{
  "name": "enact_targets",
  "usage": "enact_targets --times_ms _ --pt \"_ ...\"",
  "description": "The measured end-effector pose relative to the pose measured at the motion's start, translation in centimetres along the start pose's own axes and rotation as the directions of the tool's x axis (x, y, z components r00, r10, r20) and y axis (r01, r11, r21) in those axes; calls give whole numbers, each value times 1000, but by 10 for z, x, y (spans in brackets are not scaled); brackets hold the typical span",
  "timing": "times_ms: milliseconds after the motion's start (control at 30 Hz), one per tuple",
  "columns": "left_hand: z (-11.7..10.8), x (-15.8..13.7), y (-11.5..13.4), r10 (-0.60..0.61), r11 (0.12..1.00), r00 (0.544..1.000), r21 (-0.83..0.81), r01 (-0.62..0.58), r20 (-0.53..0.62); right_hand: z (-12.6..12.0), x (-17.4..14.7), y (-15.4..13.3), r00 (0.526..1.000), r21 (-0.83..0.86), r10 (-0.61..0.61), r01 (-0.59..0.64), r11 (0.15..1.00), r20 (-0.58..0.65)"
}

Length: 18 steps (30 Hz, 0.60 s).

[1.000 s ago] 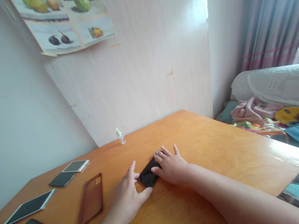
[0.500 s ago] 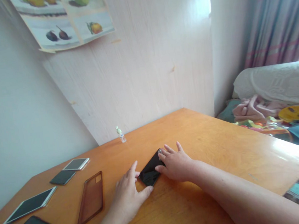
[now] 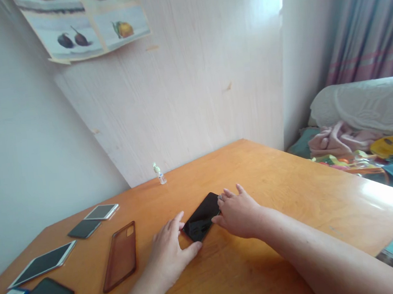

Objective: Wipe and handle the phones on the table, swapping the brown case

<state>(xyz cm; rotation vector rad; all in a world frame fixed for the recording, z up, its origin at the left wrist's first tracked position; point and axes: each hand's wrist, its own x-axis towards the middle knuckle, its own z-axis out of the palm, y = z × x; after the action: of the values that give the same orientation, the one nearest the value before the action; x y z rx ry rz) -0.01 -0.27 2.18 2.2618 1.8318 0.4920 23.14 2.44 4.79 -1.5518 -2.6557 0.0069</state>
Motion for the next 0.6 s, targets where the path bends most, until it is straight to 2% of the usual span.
enact_targets --times_ms 67,167,233,300,400,467,533,600 --pt "-1 0 0 7 1000 1000 -3 -7 -2 -3 -9 -13 990 27 -139 139 990 -1" --pt "-1 0 0 13 1000 1000 -10 -13 -3 -8 -23 -35 925 115 -379 378 919 -19" --pt "-1 0 0 14 1000 1000 -12 -14 -6 -10 -27 -38 901 150 -432 432 889 -31" --pt "-1 0 0 15 1000 1000 -11 -15 -6 -10 -22 -30 930 141 -367 367 920 -25" --pt "-1 0 1 19 1000 1000 -7 -19 -5 -6 -8 -6 988 28 -152 152 988 -4" --pt "-1 0 2 17 1000 1000 -6 -17 -8 -3 0 4 999 -44 -39 38 998 -4" --pt "-1 0 2 13 1000 1000 -6 -13 -11 -3 2 2 1000 -45 -26 26 999 -5" --pt "-1 0 3 15 1000 1000 -12 -16 -15 -4 -2 -11 992 29 -129 129 991 -1"
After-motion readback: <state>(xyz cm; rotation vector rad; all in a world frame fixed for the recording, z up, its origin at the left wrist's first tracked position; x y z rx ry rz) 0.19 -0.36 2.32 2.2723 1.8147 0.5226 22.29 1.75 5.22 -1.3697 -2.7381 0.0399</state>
